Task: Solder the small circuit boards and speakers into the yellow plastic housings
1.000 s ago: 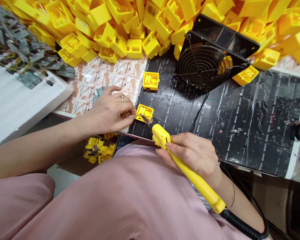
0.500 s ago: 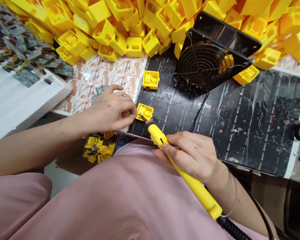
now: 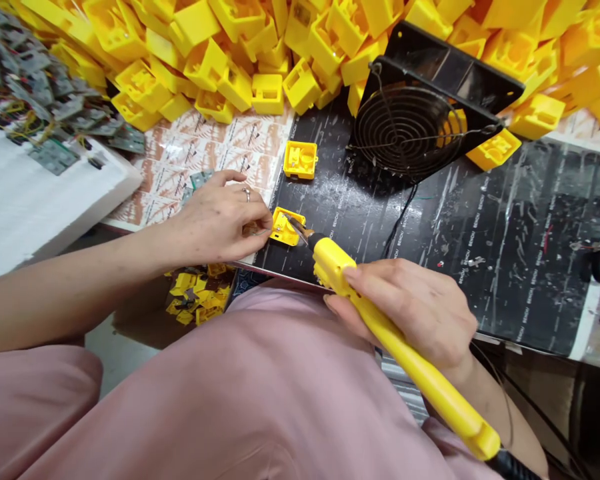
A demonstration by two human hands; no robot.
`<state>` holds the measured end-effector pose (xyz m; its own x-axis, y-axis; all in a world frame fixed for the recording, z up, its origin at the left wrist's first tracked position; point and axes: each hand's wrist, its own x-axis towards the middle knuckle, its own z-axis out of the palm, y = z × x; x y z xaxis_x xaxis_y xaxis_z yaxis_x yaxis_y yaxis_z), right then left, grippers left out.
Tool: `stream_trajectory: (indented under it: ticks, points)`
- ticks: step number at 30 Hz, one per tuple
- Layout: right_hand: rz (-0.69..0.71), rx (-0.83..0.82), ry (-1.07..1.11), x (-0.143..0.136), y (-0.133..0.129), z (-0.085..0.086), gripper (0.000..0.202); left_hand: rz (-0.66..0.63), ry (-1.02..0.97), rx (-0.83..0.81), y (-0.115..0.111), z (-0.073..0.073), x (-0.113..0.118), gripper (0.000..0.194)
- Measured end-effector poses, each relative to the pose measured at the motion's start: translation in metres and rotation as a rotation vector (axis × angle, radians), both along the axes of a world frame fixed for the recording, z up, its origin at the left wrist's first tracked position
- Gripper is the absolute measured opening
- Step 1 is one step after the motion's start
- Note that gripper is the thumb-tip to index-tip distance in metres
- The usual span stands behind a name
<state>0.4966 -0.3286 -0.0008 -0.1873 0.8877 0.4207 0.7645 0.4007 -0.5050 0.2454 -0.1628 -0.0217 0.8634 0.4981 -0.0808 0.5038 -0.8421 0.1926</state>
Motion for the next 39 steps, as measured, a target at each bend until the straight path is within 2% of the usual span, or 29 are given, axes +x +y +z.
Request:
stream_trajectory:
  ticks: [3,5,10,13,16,20,24,28,36,39]
  points:
    - [-0.046,0.152,-0.028,0.000,0.001,-0.007,0.044,0.037,-0.113,0.074,-0.007,-0.004,-0.008,0.025]
    - [-0.101,0.215,0.003,0.000,0.000,-0.013,0.054,0.049,-0.204,0.106,-0.012,-0.007,-0.014,0.023]
    - [-0.106,0.264,0.264,-0.003,-0.003,-0.026,0.049,0.063,-0.323,0.187,-0.014,-0.012,-0.021,0.026]
    - [-0.154,0.182,0.230,-0.003,-0.007,-0.029,0.051,0.048,-0.328,0.340,-0.010,-0.018,-0.015,0.026]
    - [-0.194,0.145,0.132,-0.003,-0.009,-0.029,0.057,0.067,-0.335,0.339,-0.007,-0.024,-0.008,0.024]
    - [-0.125,0.168,0.196,-0.008,-0.004,-0.027,0.042,0.135,-0.300,0.217,-0.005,-0.027,-0.004,0.027]
    - [-0.030,0.212,0.157,-0.013,0.005,-0.024,0.026,0.130,-0.301,0.230,-0.005,-0.028,-0.002,0.028]
    - [-0.036,0.211,0.104,-0.016,0.008,-0.022,0.021,0.102,-0.305,0.278,-0.006,-0.028,0.000,0.028]
    - [0.119,0.203,0.011,-0.015,0.010,-0.012,0.025,0.103,-0.157,0.205,-0.006,-0.015,0.005,0.030]
    - [0.052,0.104,0.017,-0.011,0.006,-0.006,0.020,0.097,-0.132,0.218,-0.007,-0.013,0.007,0.030]
